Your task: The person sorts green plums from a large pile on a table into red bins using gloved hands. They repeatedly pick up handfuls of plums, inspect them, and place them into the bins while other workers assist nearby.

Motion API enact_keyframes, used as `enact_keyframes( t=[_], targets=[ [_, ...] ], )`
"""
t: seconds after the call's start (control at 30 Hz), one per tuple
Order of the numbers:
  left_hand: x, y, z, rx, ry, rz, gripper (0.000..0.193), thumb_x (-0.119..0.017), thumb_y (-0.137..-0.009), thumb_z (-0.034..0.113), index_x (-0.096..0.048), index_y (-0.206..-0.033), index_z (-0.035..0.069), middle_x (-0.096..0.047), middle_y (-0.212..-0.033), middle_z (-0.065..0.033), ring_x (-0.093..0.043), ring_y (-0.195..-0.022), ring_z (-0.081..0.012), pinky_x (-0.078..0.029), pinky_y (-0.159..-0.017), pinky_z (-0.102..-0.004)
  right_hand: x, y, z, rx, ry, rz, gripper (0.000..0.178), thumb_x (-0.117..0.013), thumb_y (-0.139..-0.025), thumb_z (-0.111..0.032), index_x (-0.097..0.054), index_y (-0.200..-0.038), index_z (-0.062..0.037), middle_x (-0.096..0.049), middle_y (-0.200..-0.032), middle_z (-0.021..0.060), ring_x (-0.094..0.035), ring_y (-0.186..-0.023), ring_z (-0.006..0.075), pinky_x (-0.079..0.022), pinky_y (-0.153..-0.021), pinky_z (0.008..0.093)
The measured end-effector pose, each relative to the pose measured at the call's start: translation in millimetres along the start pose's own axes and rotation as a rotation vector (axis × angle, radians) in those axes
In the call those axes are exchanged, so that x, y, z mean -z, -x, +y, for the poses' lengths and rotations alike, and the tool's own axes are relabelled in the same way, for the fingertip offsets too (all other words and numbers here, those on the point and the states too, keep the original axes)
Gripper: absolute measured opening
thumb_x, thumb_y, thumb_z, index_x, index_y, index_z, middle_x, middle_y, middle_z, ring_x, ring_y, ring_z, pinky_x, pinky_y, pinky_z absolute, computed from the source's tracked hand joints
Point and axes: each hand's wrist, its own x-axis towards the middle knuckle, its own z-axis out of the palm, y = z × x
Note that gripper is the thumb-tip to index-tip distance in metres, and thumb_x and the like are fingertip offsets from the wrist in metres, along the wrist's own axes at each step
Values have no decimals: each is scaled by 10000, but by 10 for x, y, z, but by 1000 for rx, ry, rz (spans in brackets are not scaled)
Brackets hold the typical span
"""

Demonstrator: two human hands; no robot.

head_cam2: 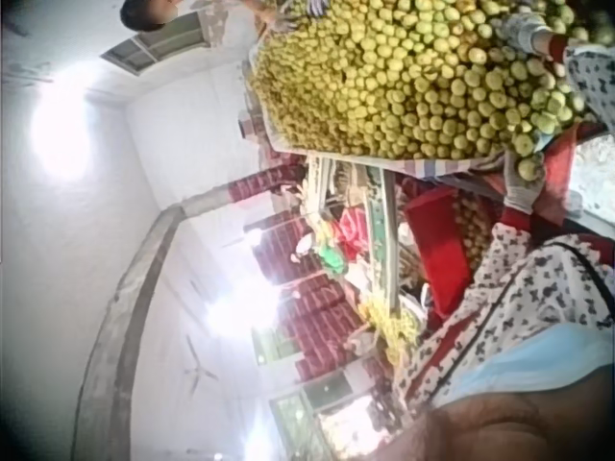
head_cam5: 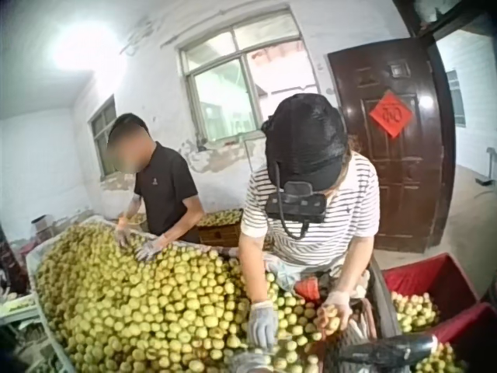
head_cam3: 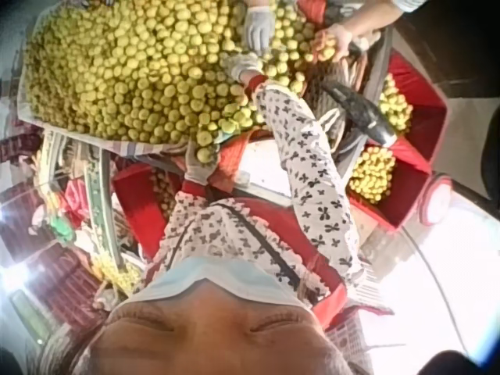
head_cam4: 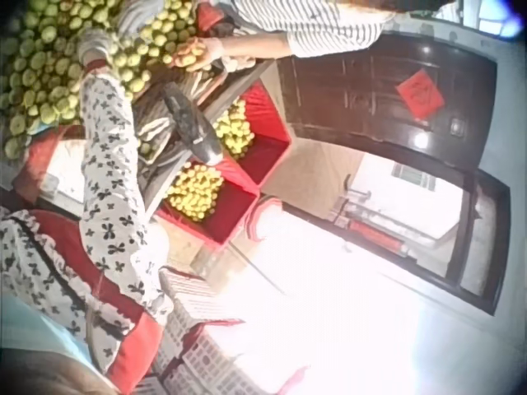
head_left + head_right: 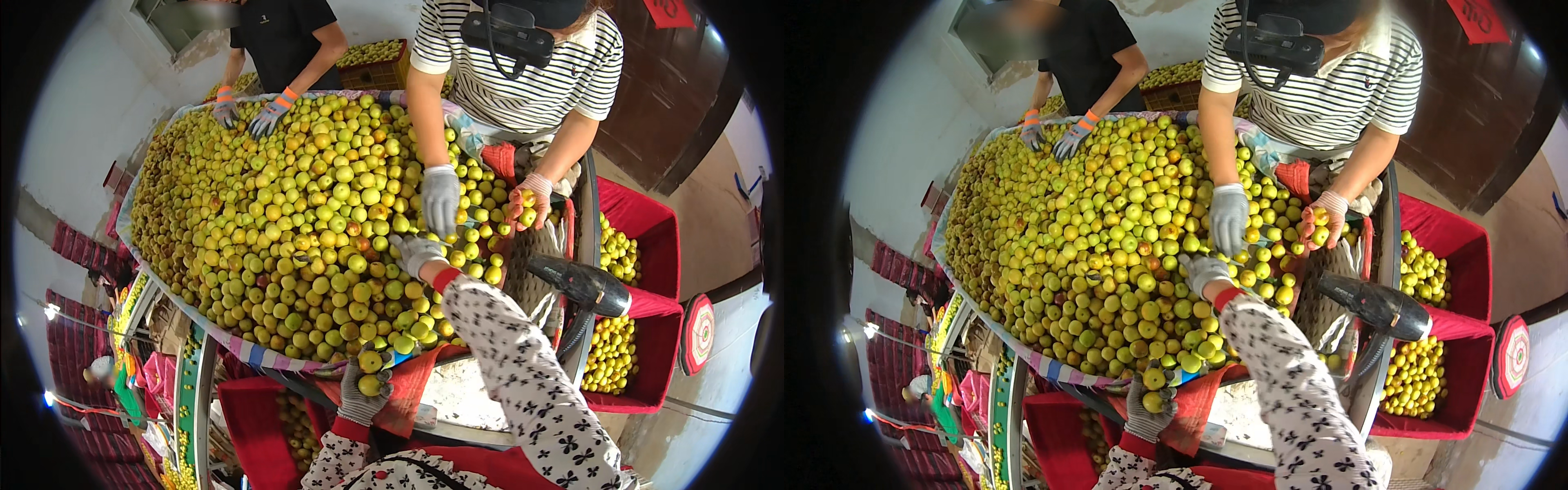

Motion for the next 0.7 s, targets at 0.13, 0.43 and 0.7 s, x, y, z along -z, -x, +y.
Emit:
enact_keyframes(
  t=[0.13,0.43,0.7],
  targets=[
    [-3,3,0,-5,0,18,437,-506,-961,482,-557,-1267,174,-613,-1147,-135,-600,-791,-204,-530,-549,-325,-16,206,236,130,-221,46,580,-631,-856,-366,-405,-1350,-161,-624,-1159,221,-618,-1065,377,-489,-919,450],
    [39,19,15,31,17,37,474,-570,-927,454,-519,-1329,209,-609,-1155,-99,-576,-786,-203,-517,-598,-348,276,-541,-63,63,-119,145,580,-648,-824,-438,-512,-1305,-144,-562,-1279,137,-557,-1170,326,-487,-948,446],
    [35,6,17,26,27,8,454,-550,-939,471,-531,-1294,187,-584,-1180,-112,-601,-805,-196,-515,-579,-324,255,-71,-66,81,18,-224,725,-638,-795,-550,-446,-1421,-238,-431,-1449,84,-426,-1337,297,-431,-1031,471]
  ],
)
